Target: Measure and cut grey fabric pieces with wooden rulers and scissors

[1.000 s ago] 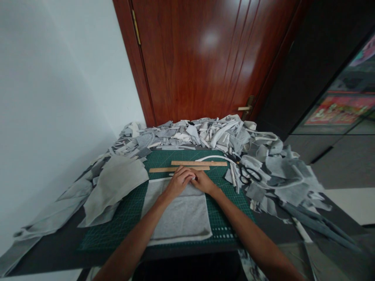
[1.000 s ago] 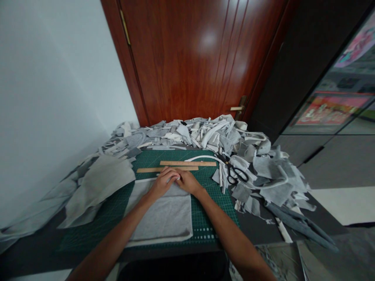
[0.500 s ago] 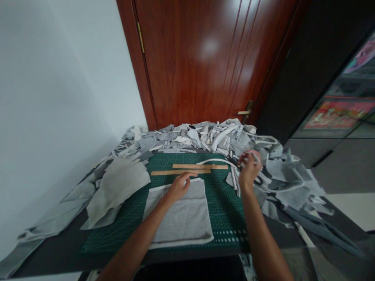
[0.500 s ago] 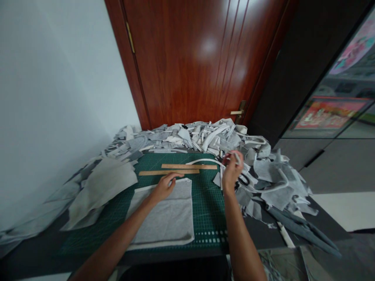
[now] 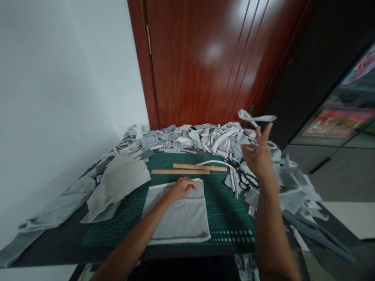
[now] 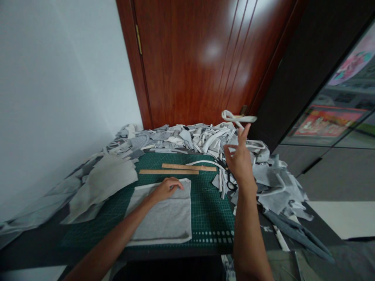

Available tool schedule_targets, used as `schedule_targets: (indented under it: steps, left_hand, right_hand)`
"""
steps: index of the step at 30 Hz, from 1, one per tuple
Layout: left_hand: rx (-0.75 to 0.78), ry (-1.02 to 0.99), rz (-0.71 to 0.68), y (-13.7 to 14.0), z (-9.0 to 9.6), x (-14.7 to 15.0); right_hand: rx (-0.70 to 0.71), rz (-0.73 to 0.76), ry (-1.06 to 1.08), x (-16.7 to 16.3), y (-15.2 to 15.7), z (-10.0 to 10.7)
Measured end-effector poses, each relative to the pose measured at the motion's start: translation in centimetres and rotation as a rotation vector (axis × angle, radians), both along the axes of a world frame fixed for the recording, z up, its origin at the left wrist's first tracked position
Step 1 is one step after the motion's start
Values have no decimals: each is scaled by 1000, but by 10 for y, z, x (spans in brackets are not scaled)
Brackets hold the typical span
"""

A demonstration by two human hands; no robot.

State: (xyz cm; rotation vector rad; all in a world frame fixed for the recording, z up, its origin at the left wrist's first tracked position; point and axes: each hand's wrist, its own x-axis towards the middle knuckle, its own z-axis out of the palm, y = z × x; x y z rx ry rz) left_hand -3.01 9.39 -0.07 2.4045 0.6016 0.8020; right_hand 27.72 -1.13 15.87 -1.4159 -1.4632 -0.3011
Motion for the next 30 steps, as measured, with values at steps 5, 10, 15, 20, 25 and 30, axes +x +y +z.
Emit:
schedule_targets:
  steps: [5, 10, 15, 20, 25, 30]
  left_hand:
    - [2, 8, 7, -1, 1, -1]
    - [9, 11, -2, -2, 1, 1]
    - [34, 7, 39, 1, 2, 0]
    - [64, -19, 154, 8, 5, -6]
    - [113, -21, 195, 16, 13, -18]
    - [146, 51, 75, 17, 21, -24]
  right_hand:
    - [-139, 197, 106, -27, -2, -21]
    - [-206, 364, 103, -39, 8, -43]
    - [-201, 406, -17, -46, 61, -87]
    - [-208, 560, -179, -68, 95, -148]
    - [-276, 643, -257, -93, 96, -176]
    - [-292, 591, -276, -91, 98, -178]
